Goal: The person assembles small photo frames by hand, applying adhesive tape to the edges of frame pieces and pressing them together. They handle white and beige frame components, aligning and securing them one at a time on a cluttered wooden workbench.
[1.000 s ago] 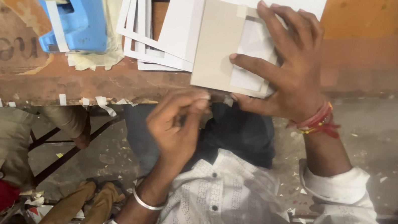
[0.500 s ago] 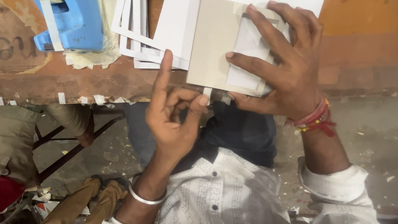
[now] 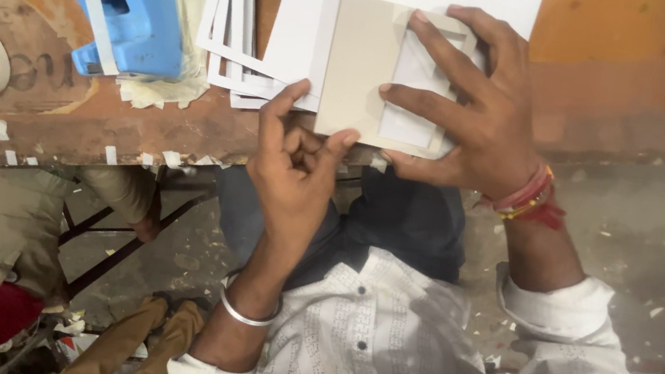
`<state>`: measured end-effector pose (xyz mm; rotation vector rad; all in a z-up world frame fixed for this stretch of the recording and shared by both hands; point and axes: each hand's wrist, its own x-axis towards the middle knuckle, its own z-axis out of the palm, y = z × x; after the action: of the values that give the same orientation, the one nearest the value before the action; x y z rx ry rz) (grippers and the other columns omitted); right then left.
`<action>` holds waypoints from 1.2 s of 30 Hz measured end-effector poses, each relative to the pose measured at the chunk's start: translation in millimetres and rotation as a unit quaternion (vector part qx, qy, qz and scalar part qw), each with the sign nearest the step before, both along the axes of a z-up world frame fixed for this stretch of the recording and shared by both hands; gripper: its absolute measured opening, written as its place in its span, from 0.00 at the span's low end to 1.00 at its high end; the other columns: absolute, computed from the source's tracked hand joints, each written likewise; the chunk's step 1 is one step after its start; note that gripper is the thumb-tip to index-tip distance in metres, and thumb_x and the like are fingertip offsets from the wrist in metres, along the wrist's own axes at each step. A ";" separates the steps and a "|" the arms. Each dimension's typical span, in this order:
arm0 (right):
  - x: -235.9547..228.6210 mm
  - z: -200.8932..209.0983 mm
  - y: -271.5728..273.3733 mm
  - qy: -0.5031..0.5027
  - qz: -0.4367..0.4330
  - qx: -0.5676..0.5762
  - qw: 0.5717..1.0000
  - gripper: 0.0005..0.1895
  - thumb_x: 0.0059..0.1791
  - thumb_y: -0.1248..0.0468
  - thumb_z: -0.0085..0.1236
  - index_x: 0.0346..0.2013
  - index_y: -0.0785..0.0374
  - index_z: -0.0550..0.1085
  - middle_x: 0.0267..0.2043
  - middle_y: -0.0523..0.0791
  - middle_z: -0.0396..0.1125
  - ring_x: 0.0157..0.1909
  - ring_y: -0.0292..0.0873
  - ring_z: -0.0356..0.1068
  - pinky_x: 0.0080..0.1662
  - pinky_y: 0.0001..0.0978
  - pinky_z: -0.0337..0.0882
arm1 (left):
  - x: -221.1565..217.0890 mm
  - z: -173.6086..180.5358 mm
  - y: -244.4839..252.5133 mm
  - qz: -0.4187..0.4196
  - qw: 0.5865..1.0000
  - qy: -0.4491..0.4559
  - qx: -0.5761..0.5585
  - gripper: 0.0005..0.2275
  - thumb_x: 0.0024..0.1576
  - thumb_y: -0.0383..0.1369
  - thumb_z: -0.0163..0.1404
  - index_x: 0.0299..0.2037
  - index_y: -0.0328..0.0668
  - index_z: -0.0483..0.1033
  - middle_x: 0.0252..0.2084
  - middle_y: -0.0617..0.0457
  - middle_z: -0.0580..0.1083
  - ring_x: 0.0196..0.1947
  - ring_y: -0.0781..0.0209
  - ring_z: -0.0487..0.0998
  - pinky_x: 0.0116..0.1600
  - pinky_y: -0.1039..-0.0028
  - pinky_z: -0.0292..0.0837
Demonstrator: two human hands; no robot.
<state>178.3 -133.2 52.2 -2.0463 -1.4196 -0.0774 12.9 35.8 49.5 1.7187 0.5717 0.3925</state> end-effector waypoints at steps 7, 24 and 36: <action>-6.3 5.1 -12.1 0.037 0.019 0.010 0.999 0.28 0.44 0.43 0.74 0.53 0.51 0.82 0.75 0.51 0.60 0.74 0.62 0.56 0.69 0.58 0.60 | -19.9 -20.2 -8.0 -0.012 0.996 -0.076 0.051 0.17 0.66 0.24 0.61 0.63 0.36 0.72 0.41 0.45 0.82 0.33 0.74 0.78 0.34 0.87 0.71; -47.9 6.5 -32.9 0.123 -0.073 0.157 0.977 0.22 0.39 0.50 0.76 0.43 0.54 0.82 0.71 0.50 0.63 0.76 0.64 0.52 0.72 0.60 0.61 | -28.4 -17.1 -16.7 0.026 0.987 -0.070 0.144 0.11 0.62 0.24 0.61 0.53 0.31 0.77 0.43 0.50 0.80 0.37 0.68 0.79 0.41 0.79 0.74; -48.4 -20.1 -30.4 -0.023 -0.131 0.109 0.985 0.22 0.41 0.46 0.74 0.43 0.54 0.82 0.61 0.45 0.71 0.72 0.67 0.55 0.68 0.64 0.59 | -19.5 -42.6 -33.6 0.045 0.918 -0.108 0.378 0.07 0.54 0.22 0.60 0.41 0.38 0.80 0.39 0.50 0.75 0.32 0.58 0.77 0.33 0.70 0.70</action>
<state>129.9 -163.6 32.1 -2.0451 -1.1077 -0.3757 -6.6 2.2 6.9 2.3434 0.3487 0.9503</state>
